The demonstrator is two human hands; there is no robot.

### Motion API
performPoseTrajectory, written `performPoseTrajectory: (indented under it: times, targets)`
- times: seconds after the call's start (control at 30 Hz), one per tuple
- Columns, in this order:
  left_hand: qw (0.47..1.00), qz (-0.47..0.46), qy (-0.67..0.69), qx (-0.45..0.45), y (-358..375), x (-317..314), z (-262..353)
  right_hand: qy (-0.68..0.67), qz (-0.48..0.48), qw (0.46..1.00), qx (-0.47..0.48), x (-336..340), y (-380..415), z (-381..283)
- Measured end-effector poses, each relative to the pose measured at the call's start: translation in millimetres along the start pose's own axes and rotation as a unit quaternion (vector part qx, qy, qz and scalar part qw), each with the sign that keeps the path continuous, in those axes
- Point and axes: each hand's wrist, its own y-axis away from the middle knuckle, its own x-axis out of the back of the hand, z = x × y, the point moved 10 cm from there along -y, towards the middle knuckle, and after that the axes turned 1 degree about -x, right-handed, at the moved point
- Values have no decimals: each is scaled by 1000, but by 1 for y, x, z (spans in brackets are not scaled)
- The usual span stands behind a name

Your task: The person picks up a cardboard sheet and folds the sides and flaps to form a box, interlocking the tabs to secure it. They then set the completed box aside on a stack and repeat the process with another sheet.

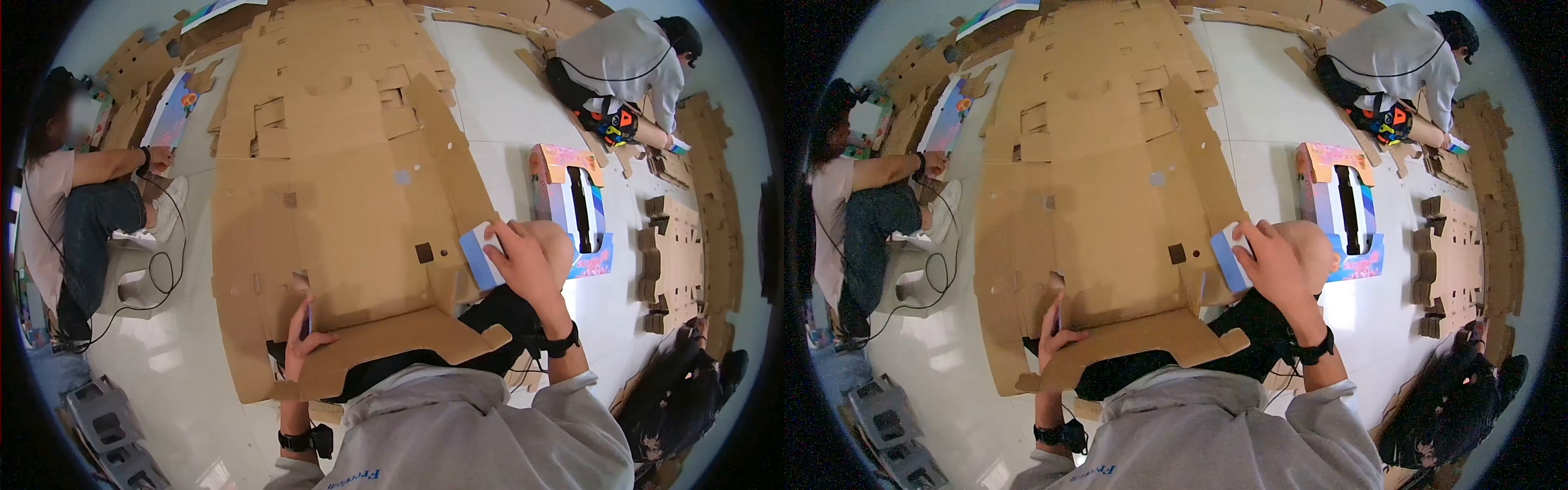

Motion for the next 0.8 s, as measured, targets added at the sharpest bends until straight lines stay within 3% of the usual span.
performPoseTrajectory:
  times: [0.17,0.3,0.4,0.5,0.53,0.6,0.7,0.8]
  targets:
    - [999,-49,-5,21,-4,-21,-9,-100,-11,992,73,7,24,-29]
    - [997,-77,7,20,-16,-37,21,-148,-37,976,156,11,26,-68]
    - [997,-73,6,13,-18,-38,19,-147,-28,947,285,-11,21,-100]
    - [995,-101,-16,14,-18,-37,20,14,-13,930,368,-59,18,-116]
    - [995,-78,44,38,-19,-34,16,71,-11,919,388,-74,18,-121]
    - [982,-30,164,85,-22,-34,14,111,-17,919,379,-98,18,-123]
    - [992,-44,23,120,-16,-28,28,106,-34,922,372,-110,16,-120]
    - [980,-37,2,196,23,-25,-13,53,3,921,387,-91,19,-110]
